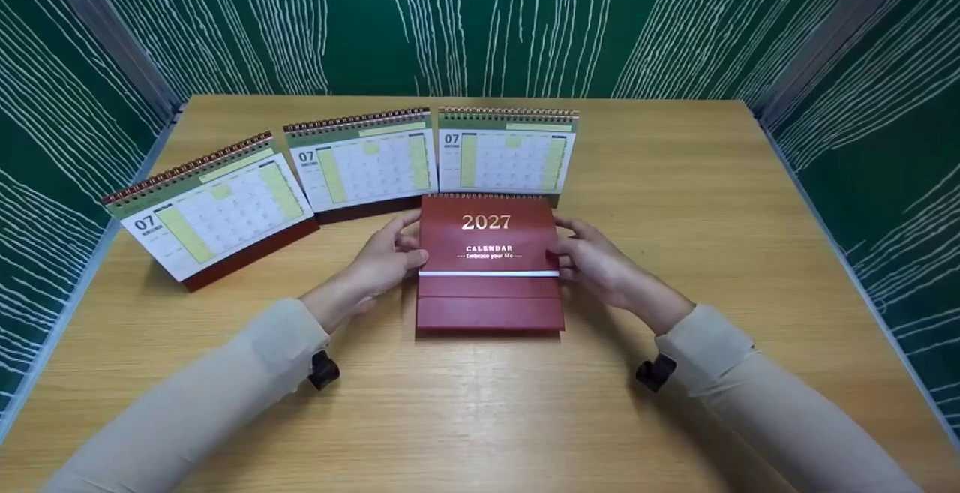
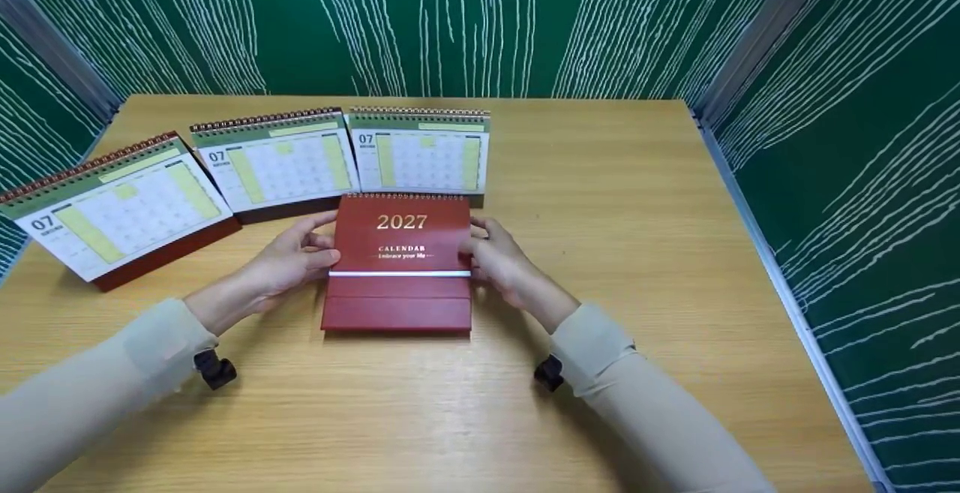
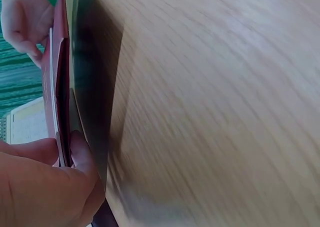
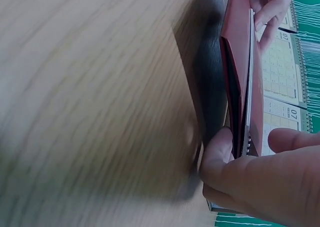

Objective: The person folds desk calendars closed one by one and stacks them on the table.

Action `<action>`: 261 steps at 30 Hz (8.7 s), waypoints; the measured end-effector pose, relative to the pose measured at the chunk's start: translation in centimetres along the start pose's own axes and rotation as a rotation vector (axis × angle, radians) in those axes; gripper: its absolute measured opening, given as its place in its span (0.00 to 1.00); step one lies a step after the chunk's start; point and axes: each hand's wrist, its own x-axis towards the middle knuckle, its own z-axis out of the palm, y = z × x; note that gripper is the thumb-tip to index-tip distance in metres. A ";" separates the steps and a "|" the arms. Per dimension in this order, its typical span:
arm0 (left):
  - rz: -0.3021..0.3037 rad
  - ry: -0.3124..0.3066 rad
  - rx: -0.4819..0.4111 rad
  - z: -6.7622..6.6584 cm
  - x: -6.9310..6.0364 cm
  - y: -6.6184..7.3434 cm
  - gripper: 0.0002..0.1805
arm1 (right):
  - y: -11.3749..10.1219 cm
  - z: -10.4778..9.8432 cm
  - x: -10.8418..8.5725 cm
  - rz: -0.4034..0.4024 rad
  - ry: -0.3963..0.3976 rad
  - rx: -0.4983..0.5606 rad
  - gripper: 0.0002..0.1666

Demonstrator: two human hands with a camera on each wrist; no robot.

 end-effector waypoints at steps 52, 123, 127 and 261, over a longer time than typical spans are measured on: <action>0.253 0.030 0.291 8.7 2.1 2.7 0.42 | -0.2 -7.3 -3.0 -0.185 0.210 -0.397 0.38; 0.268 0.059 0.431 21.3 8.0 3.9 0.32 | 1.4 -16.9 -0.3 -0.135 0.521 -0.983 0.34; 0.280 0.055 0.427 21.3 8.1 3.8 0.29 | 1.2 -16.8 -0.4 -0.103 0.523 -1.020 0.34; 0.400 0.183 0.204 3.2 6.1 2.8 0.44 | -7.5 -2.6 5.1 -0.203 0.169 -0.194 0.38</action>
